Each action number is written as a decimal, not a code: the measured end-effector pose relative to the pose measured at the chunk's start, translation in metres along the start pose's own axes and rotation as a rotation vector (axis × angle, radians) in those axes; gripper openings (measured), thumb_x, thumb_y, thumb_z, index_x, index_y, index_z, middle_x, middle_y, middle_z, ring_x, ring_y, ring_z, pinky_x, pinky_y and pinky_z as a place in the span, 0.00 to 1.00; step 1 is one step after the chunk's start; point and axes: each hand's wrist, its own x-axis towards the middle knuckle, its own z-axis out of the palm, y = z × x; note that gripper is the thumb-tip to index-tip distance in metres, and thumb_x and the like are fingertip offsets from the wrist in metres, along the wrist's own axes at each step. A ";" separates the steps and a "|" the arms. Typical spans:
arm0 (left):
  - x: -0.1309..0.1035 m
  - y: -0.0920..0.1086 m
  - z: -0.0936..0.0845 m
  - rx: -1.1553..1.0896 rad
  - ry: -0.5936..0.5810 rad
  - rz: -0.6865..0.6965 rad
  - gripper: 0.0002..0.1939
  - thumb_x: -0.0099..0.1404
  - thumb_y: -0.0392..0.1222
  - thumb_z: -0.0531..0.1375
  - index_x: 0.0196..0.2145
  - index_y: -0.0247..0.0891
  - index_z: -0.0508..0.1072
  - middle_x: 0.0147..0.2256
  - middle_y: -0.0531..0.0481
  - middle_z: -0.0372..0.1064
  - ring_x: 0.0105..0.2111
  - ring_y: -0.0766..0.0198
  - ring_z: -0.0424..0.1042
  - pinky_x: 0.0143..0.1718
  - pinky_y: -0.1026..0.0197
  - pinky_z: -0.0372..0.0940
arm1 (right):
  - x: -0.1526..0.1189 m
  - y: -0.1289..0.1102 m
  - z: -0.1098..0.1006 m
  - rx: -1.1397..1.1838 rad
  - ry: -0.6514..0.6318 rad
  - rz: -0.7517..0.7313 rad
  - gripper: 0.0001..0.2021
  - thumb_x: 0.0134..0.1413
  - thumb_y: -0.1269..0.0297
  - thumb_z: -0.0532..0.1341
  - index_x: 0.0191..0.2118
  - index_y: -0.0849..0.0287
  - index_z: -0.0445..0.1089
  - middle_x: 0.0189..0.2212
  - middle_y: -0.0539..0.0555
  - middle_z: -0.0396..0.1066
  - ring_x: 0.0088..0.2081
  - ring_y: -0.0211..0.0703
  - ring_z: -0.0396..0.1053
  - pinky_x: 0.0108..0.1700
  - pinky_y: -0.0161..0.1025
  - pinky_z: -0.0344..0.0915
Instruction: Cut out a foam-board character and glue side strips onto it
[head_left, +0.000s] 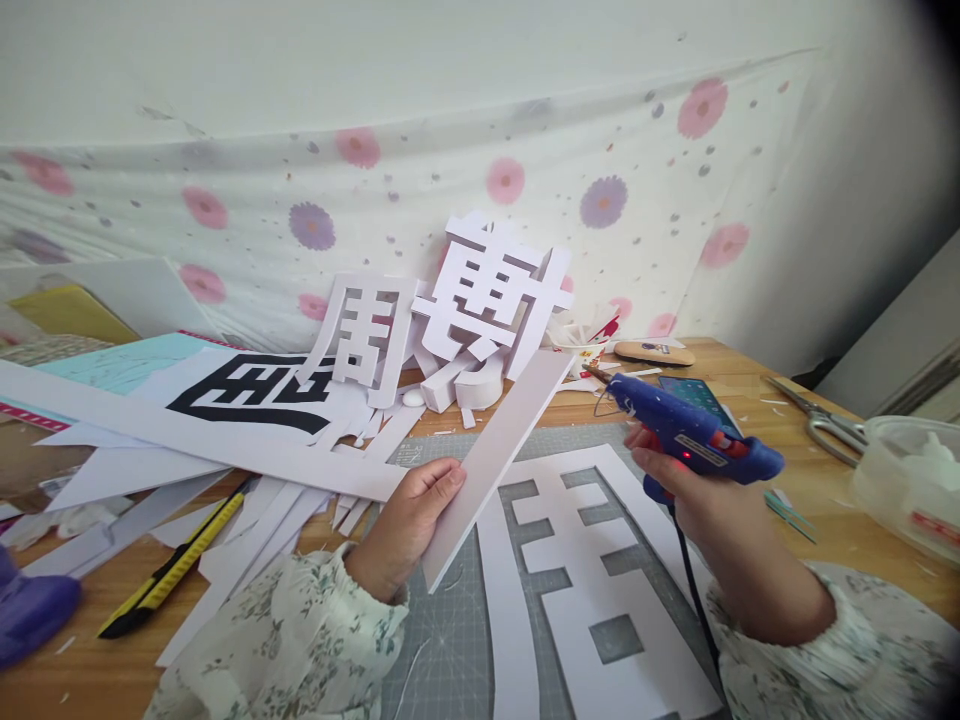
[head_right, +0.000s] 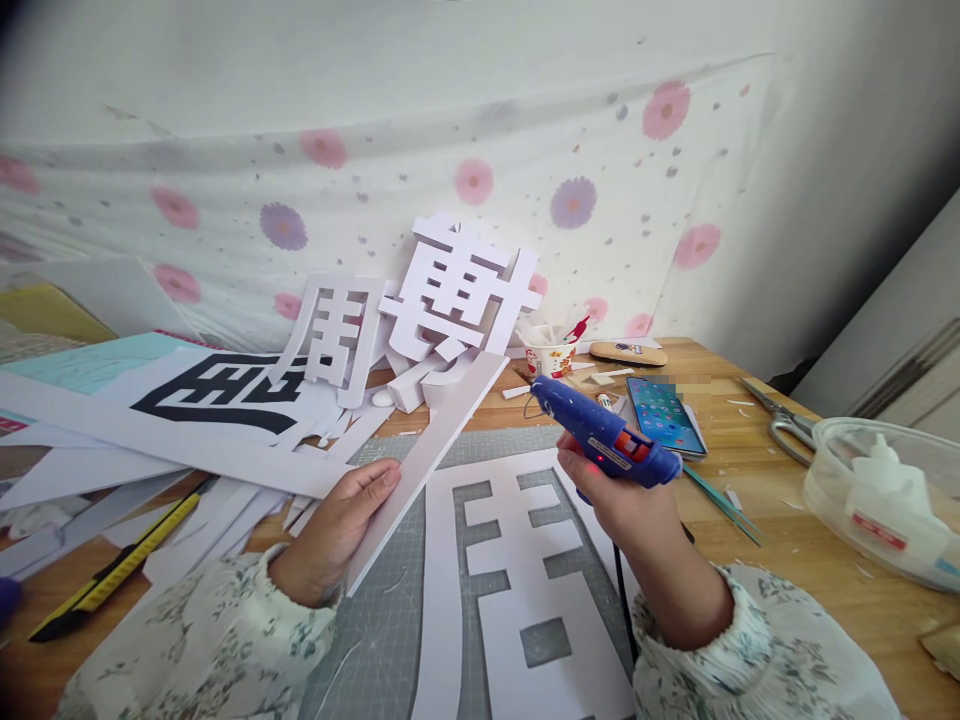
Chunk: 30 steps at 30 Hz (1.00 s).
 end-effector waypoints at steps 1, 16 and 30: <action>0.000 0.000 0.000 -0.002 -0.002 0.002 0.22 0.61 0.62 0.61 0.29 0.37 0.71 0.26 0.54 0.62 0.28 0.65 0.58 0.29 0.63 0.56 | 0.000 -0.003 0.001 0.018 -0.012 0.002 0.07 0.46 0.59 0.70 0.28 0.54 0.74 0.26 0.51 0.75 0.29 0.47 0.73 0.34 0.44 0.71; 0.000 -0.002 0.000 0.107 0.001 0.054 0.23 0.62 0.63 0.60 0.25 0.39 0.67 0.25 0.56 0.56 0.27 0.65 0.55 0.28 0.63 0.52 | 0.001 -0.018 0.008 -0.004 0.144 0.112 0.08 0.40 0.60 0.70 0.25 0.54 0.72 0.19 0.48 0.69 0.21 0.42 0.65 0.24 0.41 0.64; 0.000 0.000 0.000 0.110 0.006 0.048 0.22 0.62 0.62 0.59 0.26 0.39 0.67 0.24 0.56 0.56 0.26 0.65 0.54 0.27 0.63 0.51 | 0.001 -0.004 0.003 -0.078 0.116 0.058 0.08 0.41 0.57 0.71 0.26 0.51 0.74 0.23 0.50 0.74 0.26 0.50 0.73 0.28 0.46 0.69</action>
